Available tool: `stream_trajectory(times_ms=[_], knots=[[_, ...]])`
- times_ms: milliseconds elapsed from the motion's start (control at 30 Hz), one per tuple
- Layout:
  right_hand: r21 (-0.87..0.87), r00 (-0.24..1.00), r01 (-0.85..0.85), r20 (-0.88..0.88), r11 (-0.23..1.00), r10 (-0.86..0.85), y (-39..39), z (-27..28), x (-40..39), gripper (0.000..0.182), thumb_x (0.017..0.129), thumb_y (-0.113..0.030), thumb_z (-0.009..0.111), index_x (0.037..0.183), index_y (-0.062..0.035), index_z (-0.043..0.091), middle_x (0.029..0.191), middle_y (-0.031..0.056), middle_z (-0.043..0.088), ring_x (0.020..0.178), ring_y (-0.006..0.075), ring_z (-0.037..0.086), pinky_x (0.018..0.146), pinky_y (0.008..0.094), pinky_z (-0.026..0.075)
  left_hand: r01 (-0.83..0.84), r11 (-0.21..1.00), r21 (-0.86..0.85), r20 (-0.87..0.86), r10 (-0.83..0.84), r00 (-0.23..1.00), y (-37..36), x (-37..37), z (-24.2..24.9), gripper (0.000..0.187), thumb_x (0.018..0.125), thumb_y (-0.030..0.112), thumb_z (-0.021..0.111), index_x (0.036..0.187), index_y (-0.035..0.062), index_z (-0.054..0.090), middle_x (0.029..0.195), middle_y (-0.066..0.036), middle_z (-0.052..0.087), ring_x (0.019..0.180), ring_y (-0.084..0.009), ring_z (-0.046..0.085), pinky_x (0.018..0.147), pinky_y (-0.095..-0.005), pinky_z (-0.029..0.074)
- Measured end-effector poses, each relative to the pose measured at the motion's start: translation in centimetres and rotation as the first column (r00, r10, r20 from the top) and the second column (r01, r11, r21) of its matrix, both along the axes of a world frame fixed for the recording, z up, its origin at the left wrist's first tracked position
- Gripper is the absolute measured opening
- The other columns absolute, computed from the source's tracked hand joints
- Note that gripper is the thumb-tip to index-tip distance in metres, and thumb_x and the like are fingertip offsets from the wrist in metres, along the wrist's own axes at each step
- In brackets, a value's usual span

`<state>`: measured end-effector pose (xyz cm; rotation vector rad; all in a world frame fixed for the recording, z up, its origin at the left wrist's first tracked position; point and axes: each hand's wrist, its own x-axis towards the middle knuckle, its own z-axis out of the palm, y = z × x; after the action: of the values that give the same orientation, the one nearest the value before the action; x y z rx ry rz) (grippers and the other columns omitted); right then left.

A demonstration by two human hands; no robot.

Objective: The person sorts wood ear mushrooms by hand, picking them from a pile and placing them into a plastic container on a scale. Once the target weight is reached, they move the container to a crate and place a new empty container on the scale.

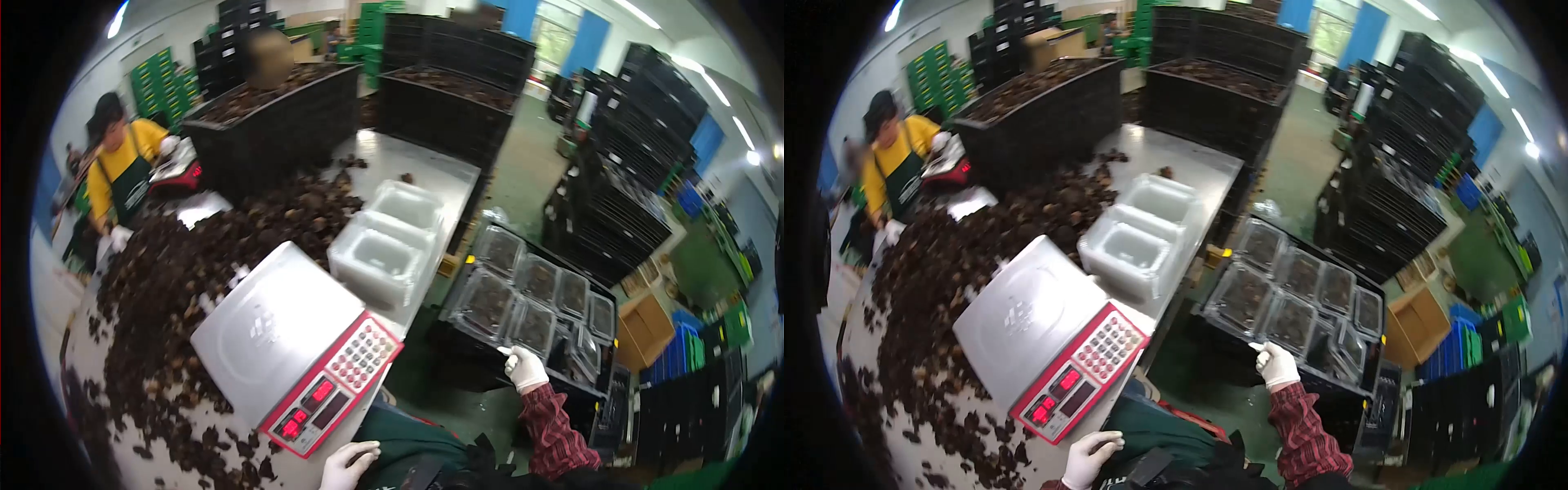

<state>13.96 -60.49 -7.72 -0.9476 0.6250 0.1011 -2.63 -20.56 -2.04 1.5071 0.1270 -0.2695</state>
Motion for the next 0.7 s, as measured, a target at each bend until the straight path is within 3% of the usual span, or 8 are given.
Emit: stream_trajectory(times_ms=[100, 167, 200, 233, 267, 367, 433, 700], knots=[[-0.432, 0.909, -0.189, 0.262, 0.882, 0.323, 8.3, 6.8, 4.1, 0.022, 0.092, -0.017, 0.052, 0.078, -0.0013, 0.058, 0.059, 0.0063, 0.057, 0.045, 0.0125, 0.051, 0.047, 0.0257, 0.041, 0.004, 0.989, 0.149, 0.073, -0.015, 0.997, -0.4, 0.5, 1.5, 0.019, 0.088, 0.006, 0.063, 0.104, -0.0008, 0.067, 0.098, -0.010, 0.067, 0.090, -0.0161, 0.064, 0.083, -0.0258, 0.049], [-0.618, 0.860, -0.180, 0.279, 0.765, 0.428, 14.3, 12.5, 6.4, 0.029, 0.094, -0.019, 0.053, 0.073, -0.0011, 0.058, 0.063, 0.0068, 0.061, 0.043, 0.0086, 0.050, 0.045, 0.0238, 0.041, 0.024, 0.986, 0.164, 0.156, -0.050, 0.987, -0.1, 0.2, 1.0, 0.022, 0.089, 0.010, 0.061, 0.110, 0.0035, 0.065, 0.101, -0.010, 0.066, 0.094, -0.0182, 0.063, 0.086, -0.0281, 0.048], [-0.781, 0.815, -0.086, 0.302, 0.619, 0.494, 16.7, 14.2, 7.6, 0.023, 0.094, -0.015, 0.054, 0.076, -0.0011, 0.057, 0.063, 0.0078, 0.059, 0.047, 0.0144, 0.051, 0.048, 0.0277, 0.042, 0.016, 0.985, 0.171, 0.194, -0.050, 0.980, -0.1, -0.1, 0.5, 0.024, 0.090, 0.013, 0.060, 0.113, 0.0056, 0.064, 0.101, -0.010, 0.066, 0.096, -0.0196, 0.062, 0.087, -0.0288, 0.048], [-0.886, 0.547, 0.457, 0.348, 0.077, 0.761, 16.0, 11.8, 10.8, 0.017, 0.091, -0.012, 0.056, 0.079, -0.0003, 0.055, 0.069, 0.0117, 0.056, 0.059, 0.0249, 0.053, 0.055, 0.0339, 0.043, 0.006, 0.987, 0.158, 0.204, -0.038, 0.978, 0.0, -0.4, 0.1, 0.025, 0.090, 0.013, 0.059, 0.113, 0.0059, 0.064, 0.103, -0.010, 0.065, 0.097, -0.0206, 0.062, 0.088, -0.0298, 0.048], [-0.790, 0.501, 0.612, 0.367, -0.021, 0.784, 18.0, 12.9, 12.1, 0.012, 0.092, -0.011, 0.056, 0.087, -0.0015, 0.060, 0.080, 0.0140, 0.054, 0.070, 0.0280, 0.054, 0.060, 0.0367, 0.042, -0.012, 0.989, 0.146, 0.209, -0.019, 0.978, 0.0, -0.7, -0.4, 0.025, 0.090, 0.014, 0.059, 0.114, 0.0061, 0.064, 0.104, -0.010, 0.065, 0.098, -0.0217, 0.061, 0.088, -0.0308, 0.047], [-0.721, 0.393, 0.680, 0.203, -0.134, 0.897, 22.2, 12.8, 15.5, 0.019, 0.091, -0.017, 0.057, 0.092, 0.0015, 0.055, 0.081, 0.0195, 0.050, 0.079, 0.0372, 0.050, 0.069, 0.0446, 0.040, -0.120, 0.982, 0.146, 0.232, 0.084, 0.969, 0.2, -1.9, -1.3, 0.025, 0.091, 0.015, 0.058, 0.114, 0.0071, 0.063, 0.106, -0.010, 0.064, 0.100, -0.0234, 0.061, 0.089, -0.0329, 0.047], [-0.834, 0.335, 0.504, -0.052, -0.226, 0.941, 21.7, 8.3, 19.2, 0.017, 0.091, -0.015, 0.053, 0.086, 0.0006, 0.051, 0.083, 0.0207, 0.048, 0.082, 0.0401, 0.049, 0.071, 0.0460, 0.040, -0.157, 0.970, 0.185, 0.201, 0.119, 0.972, 1.3, -2.6, -0.7, 0.025, 0.091, 0.015, 0.058, 0.114, 0.0079, 0.063, 0.106, -0.010, 0.064, 0.101, -0.0238, 0.060, 0.090, -0.0331, 0.046], [-0.886, 0.346, 0.407, -0.075, -0.222, 0.935, 19.6, 6.3, 22.2, 0.015, 0.078, -0.006, 0.064, 0.075, 0.0023, 0.052, 0.076, 0.0183, 0.055, 0.072, 0.0361, 0.055, 0.065, 0.0419, 0.043, -0.385, 0.899, 0.208, 0.238, 0.336, 0.911, 9.9, -7.1, 3.5, 0.025, 0.090, 0.010, 0.060, 0.114, 0.0039, 0.064, 0.112, -0.009, 0.064, 0.104, -0.0211, 0.059, 0.092, -0.0313, 0.045]])
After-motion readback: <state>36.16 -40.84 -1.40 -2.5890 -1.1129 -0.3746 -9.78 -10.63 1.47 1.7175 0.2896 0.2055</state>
